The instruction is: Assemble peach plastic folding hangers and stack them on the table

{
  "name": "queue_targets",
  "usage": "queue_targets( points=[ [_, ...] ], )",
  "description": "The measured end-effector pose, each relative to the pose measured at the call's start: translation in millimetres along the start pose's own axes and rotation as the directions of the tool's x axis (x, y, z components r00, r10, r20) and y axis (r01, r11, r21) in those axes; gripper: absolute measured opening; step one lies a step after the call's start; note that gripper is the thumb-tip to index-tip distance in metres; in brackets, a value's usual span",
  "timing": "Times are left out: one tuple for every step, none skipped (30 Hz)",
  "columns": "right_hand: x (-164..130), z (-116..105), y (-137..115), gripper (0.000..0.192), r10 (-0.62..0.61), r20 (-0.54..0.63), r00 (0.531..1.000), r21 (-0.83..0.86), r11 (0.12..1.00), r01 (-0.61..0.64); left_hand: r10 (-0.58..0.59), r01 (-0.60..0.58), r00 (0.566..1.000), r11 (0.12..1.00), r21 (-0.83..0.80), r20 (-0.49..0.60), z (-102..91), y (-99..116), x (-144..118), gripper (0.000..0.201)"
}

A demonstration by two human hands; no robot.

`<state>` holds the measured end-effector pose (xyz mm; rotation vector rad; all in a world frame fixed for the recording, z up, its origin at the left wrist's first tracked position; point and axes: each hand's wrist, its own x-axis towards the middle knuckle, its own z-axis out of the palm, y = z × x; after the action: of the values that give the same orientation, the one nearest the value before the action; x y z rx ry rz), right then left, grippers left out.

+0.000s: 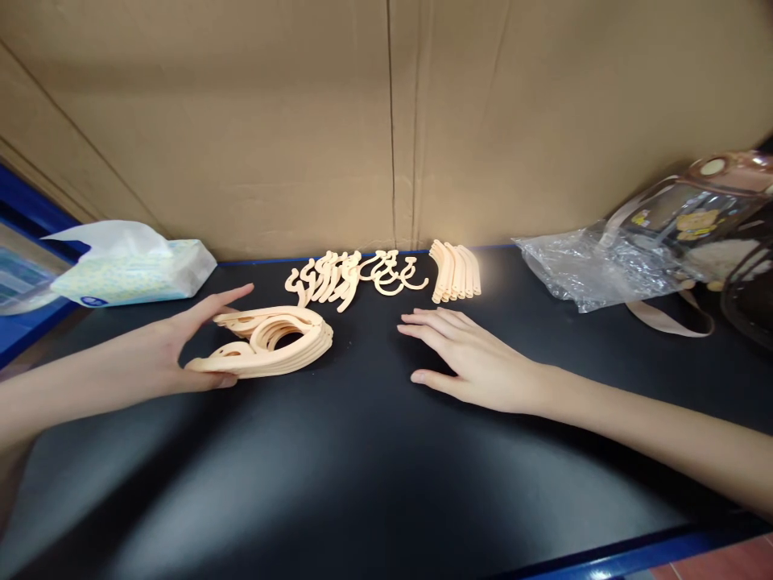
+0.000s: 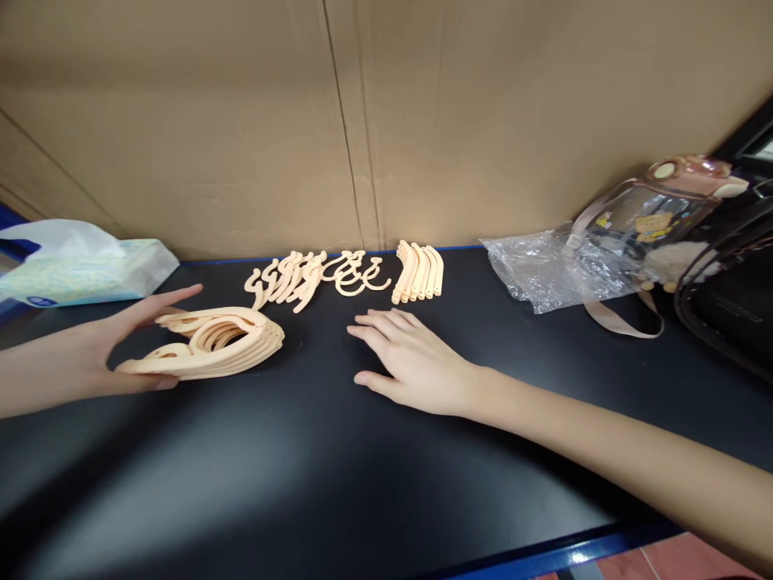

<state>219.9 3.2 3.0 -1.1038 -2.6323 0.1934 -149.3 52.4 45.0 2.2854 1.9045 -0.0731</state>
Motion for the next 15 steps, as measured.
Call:
queue_targets(
  points=[
    [7.7,0.8,-3.6,0.053,-0.014,-0.016,1.000,0.008,1.000,0.014,0.010,-0.010,1.000,1.000,-0.016,0.029,0.9,-2.5,0.2,0.114],
    [16.5,2.6,-6.9,0.052,-0.032,-0.029,0.999,0.017,0.999,0.033,0.016,-0.013,0.998,0.999,-0.034,0.068,1.6,-4.6,0.5,0.115],
    [25.9,5.3,-9.8,0.050,-0.059,-0.047,0.997,0.026,0.998,0.060,0.017,-0.012,0.995,0.999,-0.046,0.102,2.2,-6.3,0.7,0.115],
    [35.7,8.9,-12.2,0.049,-0.080,-0.063,0.995,0.041,0.996,0.083,0.004,0.000,0.995,0.999,-0.040,0.103,2.7,-7.5,0.9,0.114],
    [45.6,13.1,-14.2,0.047,-0.086,-0.080,0.993,0.055,0.994,0.090,-0.003,0.006,0.995,0.999,-0.032,0.101,3.1,-8.4,1.1,0.113],
    [54.9,17.6,-15.6,0.047,-0.081,-0.076,0.994,0.062,0.994,0.085,-0.002,0.004,0.995,1.000,-0.028,0.095,3.4,-9.0,1.2,0.112],
    [63.6,22.1,-16.6,0.047,-0.077,-0.083,0.994,0.069,0.994,0.082,0.005,-0.003,0.996,1.000,-0.029,0.092,3.7,-9.6,1.2,0.112],
    [71.1,26.3,-17.2,0.048,-0.067,-0.097,0.993,0.083,0.994,0.075,0.013,-0.010,0.996,0.999,-0.033,0.090,4.0,-10.3,1.3,0.112],
    [77.5,30.0,-17.7,0.049,-0.056,-0.112,0.992,0.103,0.992,0.068,0.021,-0.017,0.996,0.999,-0.037,0.089,4.3,-11.2,1.2,0.112],
    [82.6,33.1,-18.0,0.049,-0.054,-0.127,0.990,0.124,0.990,0.070,0.026,-0.022,0.996,0.999,-0.042,0.088,4.6,-12.4,1.2,0.112],
    [86.6,35.3,-18.3,0.049,-0.056,-0.134,0.989,0.146,0.986,0.075,0.029,-0.025,0.996,0.999,-0.045,0.087,5.0,-13.8,1.3,0.112],
    [89.5,36.9,-18.5,0.048,-0.059,-0.138,0.989,0.165,0.983,0.081,0.028,-0.024,0.996,0.999,-0.044,0.087,5.4,-15.4,1.4,0.111],
    [91.7,37.9,-18.8,0.047,-0.062,-0.142,0.988,0.181,0.979,0.088,0.027,-0.024,0.996,0.999,-0.041,0.087,5.9,-16.8,1.5,0.111],
    [93.3,38.6,-19.0,0.045,-0.063,-0.148,0.987,0.194,0.977,0.092,0.027,-0.024,0.996,0.999,-0.037,0.085,6.2,-18.0,1.7,0.110],
    [94.6,39.0,-19.2,0.042,-0.061,-0.155,0.986,0.205,0.974,0.093,0.028,-0.025,0.996,0.999,-0.035,0.085,6.4,-18.8,1.7,0.110]
  ],
)
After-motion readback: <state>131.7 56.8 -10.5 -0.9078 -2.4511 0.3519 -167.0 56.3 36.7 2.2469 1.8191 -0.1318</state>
